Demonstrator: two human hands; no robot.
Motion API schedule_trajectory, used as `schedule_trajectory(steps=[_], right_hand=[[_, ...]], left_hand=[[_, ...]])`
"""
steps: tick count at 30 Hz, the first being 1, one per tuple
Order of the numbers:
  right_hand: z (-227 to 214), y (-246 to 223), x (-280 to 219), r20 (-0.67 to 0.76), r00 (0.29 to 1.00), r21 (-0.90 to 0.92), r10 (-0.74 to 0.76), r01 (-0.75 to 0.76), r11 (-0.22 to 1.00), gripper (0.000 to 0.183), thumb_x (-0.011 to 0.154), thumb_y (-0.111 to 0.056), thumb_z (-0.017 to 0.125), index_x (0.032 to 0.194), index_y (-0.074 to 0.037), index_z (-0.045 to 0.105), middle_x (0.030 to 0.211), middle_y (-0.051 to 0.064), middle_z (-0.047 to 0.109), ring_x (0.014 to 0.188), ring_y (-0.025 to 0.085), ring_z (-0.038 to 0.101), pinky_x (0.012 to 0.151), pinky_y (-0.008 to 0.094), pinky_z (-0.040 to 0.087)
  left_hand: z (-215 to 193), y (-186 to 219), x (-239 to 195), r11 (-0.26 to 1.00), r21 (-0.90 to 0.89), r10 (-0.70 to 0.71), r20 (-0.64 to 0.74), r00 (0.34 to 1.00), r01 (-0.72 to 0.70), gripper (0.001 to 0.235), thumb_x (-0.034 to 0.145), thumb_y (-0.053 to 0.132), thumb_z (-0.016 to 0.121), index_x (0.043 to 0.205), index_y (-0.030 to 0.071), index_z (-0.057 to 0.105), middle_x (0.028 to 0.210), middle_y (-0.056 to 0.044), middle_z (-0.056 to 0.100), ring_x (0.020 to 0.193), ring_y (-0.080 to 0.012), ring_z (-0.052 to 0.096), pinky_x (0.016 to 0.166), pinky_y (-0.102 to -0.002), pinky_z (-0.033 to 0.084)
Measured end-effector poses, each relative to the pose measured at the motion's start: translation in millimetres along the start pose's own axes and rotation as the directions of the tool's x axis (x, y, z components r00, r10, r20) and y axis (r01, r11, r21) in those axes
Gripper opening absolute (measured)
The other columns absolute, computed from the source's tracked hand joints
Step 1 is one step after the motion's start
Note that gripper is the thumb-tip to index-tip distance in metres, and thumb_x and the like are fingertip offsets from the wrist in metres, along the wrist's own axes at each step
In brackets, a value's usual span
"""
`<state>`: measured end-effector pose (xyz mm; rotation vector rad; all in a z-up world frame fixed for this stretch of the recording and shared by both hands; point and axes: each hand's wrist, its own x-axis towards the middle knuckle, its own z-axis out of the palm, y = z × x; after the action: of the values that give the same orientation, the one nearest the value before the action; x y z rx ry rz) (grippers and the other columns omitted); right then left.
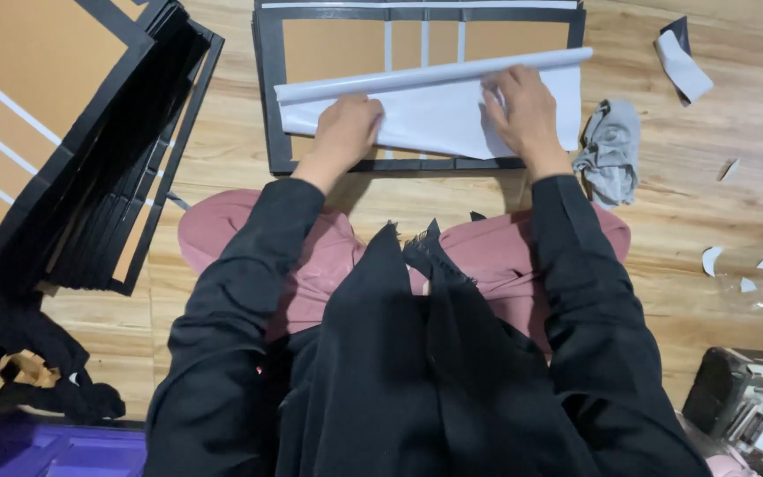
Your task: The person sits on the floor and wipes a white rectangular frame with a gray cloth. They then flip the frame to reveal a brown backing, place a white sheet of paper onto it, and smooth the paper down with their hands. The person repeats the wiping and smoothing process on the frame.
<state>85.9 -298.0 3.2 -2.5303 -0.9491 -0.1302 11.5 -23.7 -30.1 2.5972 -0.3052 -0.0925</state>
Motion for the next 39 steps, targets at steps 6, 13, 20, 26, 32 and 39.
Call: schedule_trajectory(steps=[6,13,20,26,32,39], right_hand=[[2,15,29,-0.070,0.997,-0.117,-0.039,0.030,0.993,0.030,0.088,-0.008,0.053,0.116,-0.001,0.048,0.120,0.019,0.041,0.105,0.034,0.043,0.080,0.044,0.040],[-6,49,39,-0.038,0.988,-0.176,-0.148,0.140,0.974,0.058,0.099,-0.042,0.060,0.134,-0.005,0.031,0.135,0.019,0.026,0.111,0.040,0.039,0.092,0.051,0.031],[-10,70,54,-0.121,0.966,-0.366,-0.230,0.172,0.915,0.052,0.102,-0.042,0.048,0.132,-0.001,0.041,0.127,0.023,0.042,0.113,0.040,0.044,0.092,0.049,0.035],[0,67,67,-0.280,0.907,-0.420,-0.314,0.179,0.890,0.025,0.101,-0.020,0.045,0.118,-0.003,0.051,0.109,0.018,0.052,0.095,0.032,0.053,0.079,0.040,0.042],[-10,82,46,-0.171,0.958,-0.243,-0.229,0.184,0.952,0.040,0.096,-0.037,0.056,0.108,0.001,0.053,0.105,0.019,0.050,0.088,0.033,0.049,0.073,0.041,0.038],[-18,115,39,-0.143,0.935,-0.565,-0.323,0.191,0.803,0.027,0.079,-0.004,0.064,0.105,-0.007,0.055,0.096,0.010,0.054,0.076,0.023,0.050,0.064,0.029,0.040]], left_hand=[[-21,-18,16,0.955,0.298,0.050,-0.177,0.983,0.005,0.029,0.070,0.001,0.058,0.097,0.011,0.057,0.087,-0.010,0.048,0.069,-0.0304,0.048,0.048,-0.040,0.038],[-55,-51,31,0.867,0.496,-0.026,-0.045,0.999,0.045,0.045,0.075,0.033,0.070,0.110,0.011,0.051,0.114,-0.011,0.046,0.101,-0.0306,0.043,0.079,-0.044,0.038],[-64,-71,35,0.728,0.683,0.319,-0.260,0.911,-0.060,0.059,0.075,0.043,0.081,0.115,0.013,0.050,0.110,-0.005,0.051,0.094,-0.0220,0.049,0.081,-0.034,0.039],[-58,-82,47,0.625,0.774,0.501,-0.297,0.813,-0.102,0.030,0.080,0.005,0.056,0.106,0.018,0.050,0.100,-0.002,0.053,0.081,-0.0164,0.048,0.067,-0.026,0.040],[-73,-99,27,0.749,0.634,0.360,-0.145,0.922,-0.192,0.033,0.090,0.043,0.065,0.104,0.017,0.052,0.101,-0.003,0.052,0.082,-0.0175,0.045,0.068,-0.026,0.036],[-73,-111,21,0.931,0.333,0.276,-0.377,0.884,-0.149,0.014,0.082,0.006,0.071,0.088,0.008,0.059,0.084,-0.006,0.054,0.074,-0.0204,0.048,0.063,-0.028,0.037]])
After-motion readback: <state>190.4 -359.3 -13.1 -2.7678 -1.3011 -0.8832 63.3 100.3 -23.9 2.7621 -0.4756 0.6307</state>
